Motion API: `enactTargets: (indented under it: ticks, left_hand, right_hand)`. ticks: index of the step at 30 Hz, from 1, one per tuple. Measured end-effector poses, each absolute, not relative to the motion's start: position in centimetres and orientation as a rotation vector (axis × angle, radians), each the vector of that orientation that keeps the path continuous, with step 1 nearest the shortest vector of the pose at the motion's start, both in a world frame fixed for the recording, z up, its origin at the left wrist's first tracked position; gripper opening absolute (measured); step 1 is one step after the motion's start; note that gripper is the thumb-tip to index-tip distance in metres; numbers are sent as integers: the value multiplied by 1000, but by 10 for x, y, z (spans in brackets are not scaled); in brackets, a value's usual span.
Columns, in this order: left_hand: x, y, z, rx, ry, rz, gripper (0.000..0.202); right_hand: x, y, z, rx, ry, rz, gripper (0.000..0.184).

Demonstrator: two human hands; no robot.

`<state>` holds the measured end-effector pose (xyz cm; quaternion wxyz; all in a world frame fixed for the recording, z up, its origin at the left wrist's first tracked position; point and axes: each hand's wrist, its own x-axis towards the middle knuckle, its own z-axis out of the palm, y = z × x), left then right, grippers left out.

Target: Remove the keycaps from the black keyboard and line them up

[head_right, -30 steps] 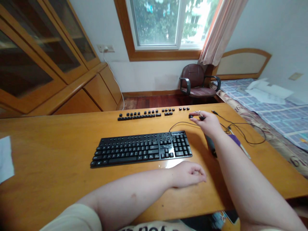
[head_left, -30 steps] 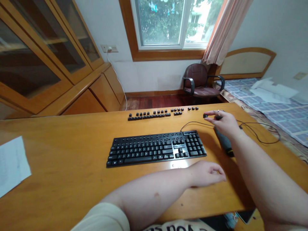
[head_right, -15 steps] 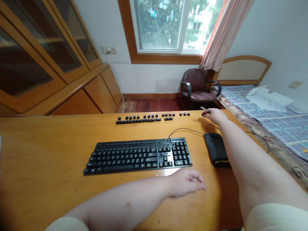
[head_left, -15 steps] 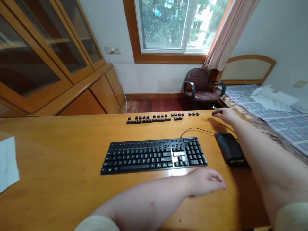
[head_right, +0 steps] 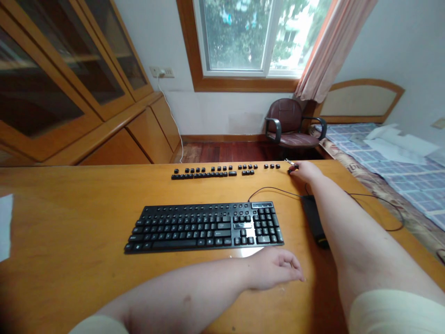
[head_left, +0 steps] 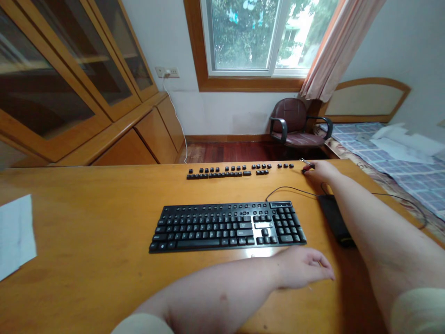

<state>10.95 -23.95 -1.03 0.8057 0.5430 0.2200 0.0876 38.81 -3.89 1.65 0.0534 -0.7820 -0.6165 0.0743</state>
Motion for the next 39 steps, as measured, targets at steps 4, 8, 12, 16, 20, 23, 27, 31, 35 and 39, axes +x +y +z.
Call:
enactTargets:
  ticks: [4,8,12,16,20,23,27,31,35,39]
  left_hand:
    - [110,-239,-10,1151,472,188,18]
    - [109,-238,-7,1156,494,169,18]
    - [109,-238,-8,1164,492,160,19]
    - [109,-238,-10,1186,476,173,21]
    - [109,-237,-9,1210,481,156,22]
    - [109,-237,-8,1214,486,158,22]
    - [109,-237,-8,1203,480,173,21]
    - [108,-237,-7,1191,489,173,19]
    - [108,-236,-8,1220,475,185,21]
    - [108,-236,-9,1237,476,167,24]
  right_hand:
    - [391,-34,10,-2374,-1880,206,26]
    - [394,-29,7,-2371,-1911,193,28]
    - [391,-28,6,-2366,-1904,216,28]
    - [382,-31,7,-2330,-1910,258,26]
    - [365,-36,10,-2268,-1919,284,25]
    - [346,-38,12,-2194,-1949,310,23]
    - [322,-35,12,-2145,-2014,296,24]
    - [316,-31,12,-2205,-2010,238,30]
    - [322,-32,12,-2231,-2007,216,31]
    - [324,-34,13,-2258,-2016,212,31]
